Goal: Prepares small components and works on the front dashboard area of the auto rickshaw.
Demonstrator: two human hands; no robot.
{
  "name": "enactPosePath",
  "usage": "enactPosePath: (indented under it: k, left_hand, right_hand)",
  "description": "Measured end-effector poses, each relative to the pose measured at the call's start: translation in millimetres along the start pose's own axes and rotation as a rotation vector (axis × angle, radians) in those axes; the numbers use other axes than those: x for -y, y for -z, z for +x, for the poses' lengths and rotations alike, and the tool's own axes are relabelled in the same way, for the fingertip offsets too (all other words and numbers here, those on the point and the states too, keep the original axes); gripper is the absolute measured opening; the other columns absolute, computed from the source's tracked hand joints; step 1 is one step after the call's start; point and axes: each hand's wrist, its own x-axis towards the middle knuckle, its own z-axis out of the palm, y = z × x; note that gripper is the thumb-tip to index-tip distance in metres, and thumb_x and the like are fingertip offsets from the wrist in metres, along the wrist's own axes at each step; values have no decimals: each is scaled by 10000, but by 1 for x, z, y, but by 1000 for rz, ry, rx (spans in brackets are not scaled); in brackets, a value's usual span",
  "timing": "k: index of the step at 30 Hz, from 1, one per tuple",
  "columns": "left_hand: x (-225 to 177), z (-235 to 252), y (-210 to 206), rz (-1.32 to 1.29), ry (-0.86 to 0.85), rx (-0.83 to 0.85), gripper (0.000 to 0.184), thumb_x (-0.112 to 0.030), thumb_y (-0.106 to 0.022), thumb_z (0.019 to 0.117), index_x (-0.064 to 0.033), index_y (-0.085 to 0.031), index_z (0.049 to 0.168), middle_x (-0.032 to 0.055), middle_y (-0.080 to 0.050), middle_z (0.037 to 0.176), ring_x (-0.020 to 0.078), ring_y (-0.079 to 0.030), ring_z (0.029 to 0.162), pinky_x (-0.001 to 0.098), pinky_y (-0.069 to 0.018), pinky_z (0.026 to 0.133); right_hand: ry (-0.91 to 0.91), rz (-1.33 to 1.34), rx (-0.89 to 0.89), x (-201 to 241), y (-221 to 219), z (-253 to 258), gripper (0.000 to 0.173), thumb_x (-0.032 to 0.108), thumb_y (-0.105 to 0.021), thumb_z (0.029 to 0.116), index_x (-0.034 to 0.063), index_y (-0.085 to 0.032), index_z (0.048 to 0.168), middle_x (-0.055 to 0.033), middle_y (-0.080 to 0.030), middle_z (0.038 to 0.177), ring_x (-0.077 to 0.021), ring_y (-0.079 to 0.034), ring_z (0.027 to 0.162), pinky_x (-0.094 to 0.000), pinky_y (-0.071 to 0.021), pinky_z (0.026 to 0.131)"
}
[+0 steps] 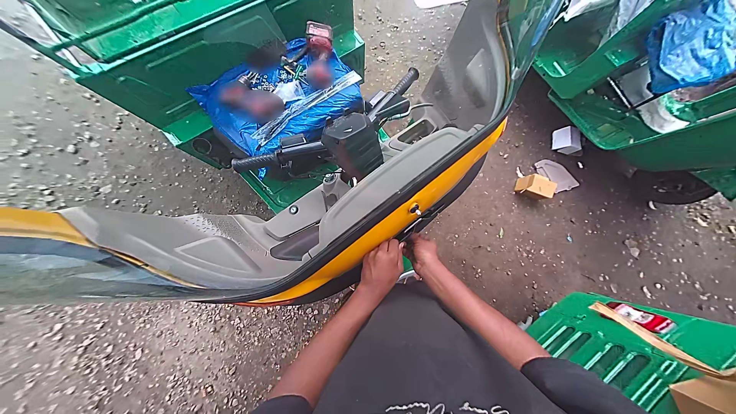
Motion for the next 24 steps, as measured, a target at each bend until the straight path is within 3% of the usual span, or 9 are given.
enactPosePath:
  k: [7,11,15,20,24]
  left_hand:
    - [-1,0,-1,2,-1,1,328,-250,-505,1042,-32,-712,910,118,-691,770,272,-721,680,422,-594,573]
    - [1,-2,0,-3,-5,-6,334,-264,-503,1047,-42,-712,912,106,-687,766,263,-717,677,414,-593,572]
    - [2,-4,0,-31,-8,4,342,-266,-497,1052,-36,-715,924,111,-686,762,265,-718,684,415,-596,584]
    - [1,-7,-2,-58,-15,37,345,-272,-490,1059,-38,-718,946,113,-688,776,265,-721,705,410,-602,611]
    - [2,-7,-1,-59,-16,59,358,-280,-482,1065,-35,-718,955,119,-692,790,273,-723,718,421,-602,618]
  right_hand:
    - [302,-396,31,-10,3,0,219,34,-523,1019,-12,-586,814,-77,-626,620,-155,-591,469,-321,-539,468]
    - [318,-526,63,-11,11,7,219,92,-543,1026,-1,-616,842,-75,-630,633,-175,-601,487,-353,-548,483]
    - [367,-582,79,-11,15,13,194,74,-564,1000,5,-624,829,-78,-650,644,-181,-620,500,-365,-561,500]
    - [475,-589,58,-17,21,21,61,37,-628,937,1,-672,915,-67,-695,694,-163,-669,562,-368,-592,561]
    - [463,-545,58,-17,21,20,50,14,-642,932,-7,-685,946,-74,-721,717,-161,-680,569,-365,-600,569]
